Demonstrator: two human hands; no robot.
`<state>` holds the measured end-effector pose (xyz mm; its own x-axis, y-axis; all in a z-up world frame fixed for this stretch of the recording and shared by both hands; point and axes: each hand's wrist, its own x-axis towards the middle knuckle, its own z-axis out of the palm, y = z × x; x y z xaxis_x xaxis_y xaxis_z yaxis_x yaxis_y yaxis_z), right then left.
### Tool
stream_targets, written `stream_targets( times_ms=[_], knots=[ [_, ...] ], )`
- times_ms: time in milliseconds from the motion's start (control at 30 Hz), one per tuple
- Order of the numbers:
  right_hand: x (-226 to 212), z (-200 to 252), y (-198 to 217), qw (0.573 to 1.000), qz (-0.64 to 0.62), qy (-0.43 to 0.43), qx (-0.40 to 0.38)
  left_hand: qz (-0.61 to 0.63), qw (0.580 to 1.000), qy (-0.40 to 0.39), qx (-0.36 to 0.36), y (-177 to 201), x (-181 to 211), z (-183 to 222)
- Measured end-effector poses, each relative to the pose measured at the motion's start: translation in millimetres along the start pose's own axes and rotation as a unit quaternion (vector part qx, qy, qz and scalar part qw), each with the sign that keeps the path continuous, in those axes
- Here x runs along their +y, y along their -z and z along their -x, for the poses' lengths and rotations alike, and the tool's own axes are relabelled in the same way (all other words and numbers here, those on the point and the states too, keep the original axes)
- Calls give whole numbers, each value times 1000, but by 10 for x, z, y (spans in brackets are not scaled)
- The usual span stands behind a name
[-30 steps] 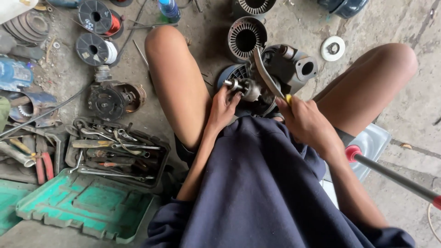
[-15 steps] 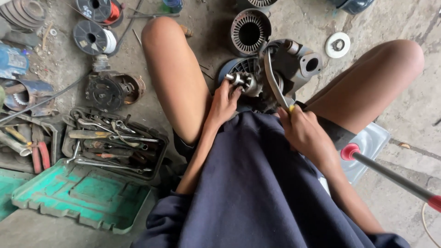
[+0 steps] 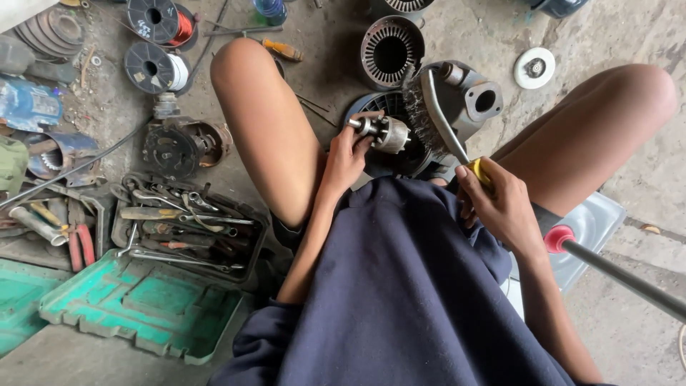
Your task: A person sitting on the floor uses a screwdriver to pry and adjust components of an electric motor among various scattered parts.
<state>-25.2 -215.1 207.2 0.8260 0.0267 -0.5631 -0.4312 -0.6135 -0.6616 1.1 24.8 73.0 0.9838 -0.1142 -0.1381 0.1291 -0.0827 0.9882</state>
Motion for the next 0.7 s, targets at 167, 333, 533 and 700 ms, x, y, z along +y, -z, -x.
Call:
stream_targets(
  times_ms=[167, 333, 533, 700],
  knots=[
    [243, -1, -63, 998, -58, 6, 35, -81, 995, 40, 42, -60, -454, 140],
    [223, 13, -129, 997, -13, 25, 67, 208, 971, 116, -26, -35, -162, 213],
    [206, 1, -204, 997, 14, 54, 48, 43, 990, 106, 86, -199, -402, 82],
    [233, 102, -29, 998, 49, 35, 36, 130, 982, 133, 34, -91, -187, 137]
  ],
)
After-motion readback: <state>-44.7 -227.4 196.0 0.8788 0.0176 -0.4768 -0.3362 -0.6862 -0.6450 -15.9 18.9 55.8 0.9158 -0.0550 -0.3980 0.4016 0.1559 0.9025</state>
